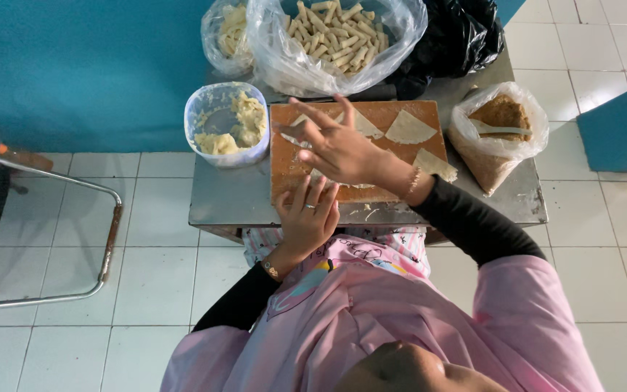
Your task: The person places triangular dough wrappers on a cutting board, spoons filling from a plastic container onto each wrapper, and folds the wrappers over the filling into sealed triangles, setting finished ones aside. Later the person takes a ball of dough, flattens it into a round on the board, and cuts the rounds with a knife.
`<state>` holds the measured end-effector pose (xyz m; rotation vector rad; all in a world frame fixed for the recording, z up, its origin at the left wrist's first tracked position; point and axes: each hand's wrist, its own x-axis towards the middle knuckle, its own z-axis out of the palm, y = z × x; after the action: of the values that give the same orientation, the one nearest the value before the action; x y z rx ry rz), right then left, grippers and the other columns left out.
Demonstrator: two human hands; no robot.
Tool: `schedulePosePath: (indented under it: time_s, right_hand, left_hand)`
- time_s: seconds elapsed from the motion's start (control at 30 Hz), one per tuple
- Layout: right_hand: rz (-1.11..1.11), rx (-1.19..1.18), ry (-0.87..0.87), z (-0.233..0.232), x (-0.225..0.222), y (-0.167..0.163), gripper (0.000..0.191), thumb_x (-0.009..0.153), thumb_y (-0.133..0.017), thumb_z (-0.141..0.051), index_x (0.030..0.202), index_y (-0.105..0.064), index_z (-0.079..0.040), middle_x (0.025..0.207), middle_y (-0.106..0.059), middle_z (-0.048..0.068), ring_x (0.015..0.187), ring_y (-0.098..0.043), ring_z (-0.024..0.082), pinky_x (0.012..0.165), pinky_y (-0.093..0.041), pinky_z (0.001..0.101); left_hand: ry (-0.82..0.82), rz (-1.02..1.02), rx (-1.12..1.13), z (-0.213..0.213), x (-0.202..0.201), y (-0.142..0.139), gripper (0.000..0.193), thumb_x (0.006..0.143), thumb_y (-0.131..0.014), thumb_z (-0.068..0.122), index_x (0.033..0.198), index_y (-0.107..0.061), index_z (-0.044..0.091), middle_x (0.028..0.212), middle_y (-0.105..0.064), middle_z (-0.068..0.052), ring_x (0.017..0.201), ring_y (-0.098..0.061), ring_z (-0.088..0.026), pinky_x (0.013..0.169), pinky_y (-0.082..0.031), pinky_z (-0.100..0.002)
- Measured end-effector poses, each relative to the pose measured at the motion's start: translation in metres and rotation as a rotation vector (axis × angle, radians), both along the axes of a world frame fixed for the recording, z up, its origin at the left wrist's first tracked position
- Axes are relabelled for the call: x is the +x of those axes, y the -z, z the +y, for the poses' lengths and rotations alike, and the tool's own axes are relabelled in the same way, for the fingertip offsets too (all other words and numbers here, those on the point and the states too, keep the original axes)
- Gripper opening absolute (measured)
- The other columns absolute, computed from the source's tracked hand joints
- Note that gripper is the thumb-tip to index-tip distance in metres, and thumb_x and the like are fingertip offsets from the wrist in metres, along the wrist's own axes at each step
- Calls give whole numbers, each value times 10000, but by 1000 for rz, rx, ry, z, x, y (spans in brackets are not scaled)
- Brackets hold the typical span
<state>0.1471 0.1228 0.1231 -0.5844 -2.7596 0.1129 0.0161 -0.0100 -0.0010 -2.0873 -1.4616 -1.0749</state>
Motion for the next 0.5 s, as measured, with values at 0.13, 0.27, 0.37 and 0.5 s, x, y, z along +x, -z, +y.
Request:
schedulePosePath:
  time_s: [0.13, 0.27, 0.37, 0.5]
  right_hand:
    - [-6, -249, -90, 14, -45, 11, 454, 1123, -283, -327, 1496, -284, -68, 1621, -397, 88, 1595, -119, 304, 1118, -3, 749]
    - [58, -132, -113, 15, -41, 26, 505, 1117, -315, -284, 1577, -380, -86, 1601, -423, 124, 1579, -172, 284, 1125, -78, 712]
    - [103, -95, -158, 19, -23, 29, 289, 1147, -372, -261, 1274, -402, -3, 1619, -512, -15, 1607, -171, 296, 1136, -29, 757]
    - [-36, -79, 37, 27, -15, 26, 335, 1118, -450, -335, 1335, -448, -80, 1464, -557, -62, 1604, -280, 154, 1211, -42, 752]
  left_hand:
    - [2, -3, 18, 2, 1, 4, 371, 976, -665, 294, 1329, -694, 185, 1386, -633, -72, 1325, -557, -283, 1060, -301, -520]
    - [9, -10, -19, 1, 1, 5, 366, 979, -663, 293, 1323, -706, 174, 1387, -639, -75, 1324, -565, -286, 1065, -297, -514]
    - [4, -5, -21, 0, 1, 5, 358, 980, -666, 290, 1313, -710, 167, 1386, -638, -78, 1321, -577, -287, 1069, -297, -517]
    - [-2, -2, 7, 1, 2, 5, 364, 967, -670, 293, 1309, -711, 178, 1391, -636, -71, 1316, -583, -288, 1058, -308, -520]
